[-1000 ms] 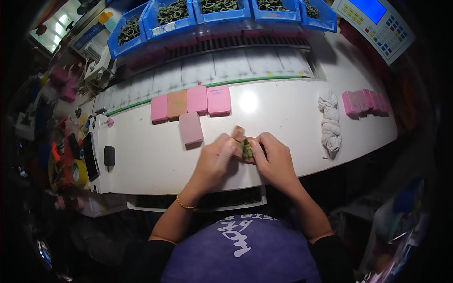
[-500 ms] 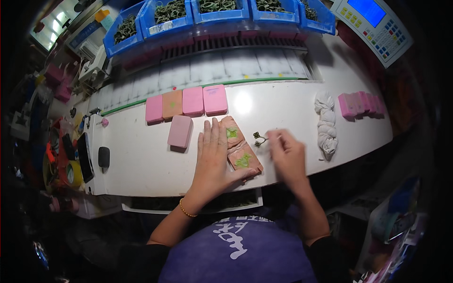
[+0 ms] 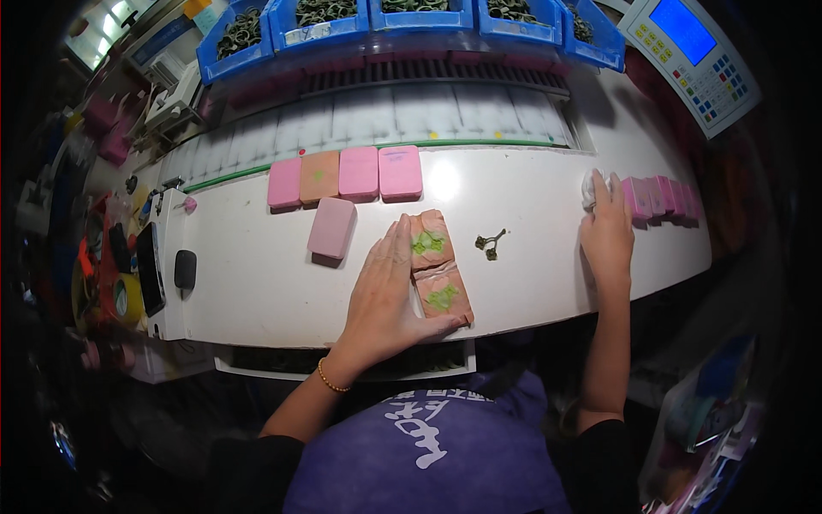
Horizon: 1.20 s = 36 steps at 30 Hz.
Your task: Placing small decorative green leaf-shaped components into pink silicone molds and organizing finished pieces on a workstation.
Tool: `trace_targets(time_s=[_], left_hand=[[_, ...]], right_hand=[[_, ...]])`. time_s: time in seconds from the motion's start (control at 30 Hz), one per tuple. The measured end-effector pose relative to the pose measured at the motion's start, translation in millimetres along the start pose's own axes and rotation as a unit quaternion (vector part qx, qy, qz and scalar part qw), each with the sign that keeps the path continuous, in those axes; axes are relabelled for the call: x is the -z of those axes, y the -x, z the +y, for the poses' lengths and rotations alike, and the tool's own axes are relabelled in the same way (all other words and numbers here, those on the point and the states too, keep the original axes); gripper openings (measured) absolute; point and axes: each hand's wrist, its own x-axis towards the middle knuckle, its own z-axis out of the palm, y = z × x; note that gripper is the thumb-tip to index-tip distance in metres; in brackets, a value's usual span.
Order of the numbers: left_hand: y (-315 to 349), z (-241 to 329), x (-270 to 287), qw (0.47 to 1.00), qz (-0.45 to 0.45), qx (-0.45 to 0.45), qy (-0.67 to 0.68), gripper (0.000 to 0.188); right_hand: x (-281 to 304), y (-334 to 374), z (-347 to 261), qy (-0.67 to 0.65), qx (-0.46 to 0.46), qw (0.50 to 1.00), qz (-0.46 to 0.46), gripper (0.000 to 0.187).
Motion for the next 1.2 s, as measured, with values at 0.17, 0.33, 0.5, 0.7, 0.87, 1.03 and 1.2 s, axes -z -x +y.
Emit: trace_targets(time_s=[0.17,0.33,0.5,0.7,0.87,1.03,1.2], left_hand=[[-1.9,-3.4,-2.3,1.000,-0.020,0.017,-0.009,0.135],[-0.3,-7.9,2.1,1.000,0.002,-0.019,-0.018,0.131],[2.5,-12.8,-7.8,1.000,0.016,-0.013,-0.014,0.126],[4.2,-11.9,-5.0,0.998,0.029,-0.039,0.044,0.122],[7.3,-12.4,-1.4,0.971,0.106,0.010,0.212,0.090],[4.3,1.3,-14.6,0.861,0.099,-0.008,0.499,0.064],[12.2,-4.4,-11.4,0.934,0.099,-0.009,0.342,0.028]], right_hand=[[43.9,28.1,-14.3,-0.249,0.087,0.965,-0.011,0.053],[61.2,93.6,-96.3,-0.298,0.394,0.863,-0.103,0.056],[54.2,70.5,-118.8,-0.314,0.337,0.888,-0.011,0.052],[40.6,36.6,-115.0,-0.257,0.400,0.869,-0.140,0.054],[45.6,33.2,-83.6,0.010,0.278,0.957,0.077,0.063],[26.4,93.0,-104.4,-0.438,0.146,0.875,-0.143,0.056],[-3.2,104.6,-109.0,-0.656,0.057,0.722,-0.212,0.039]])
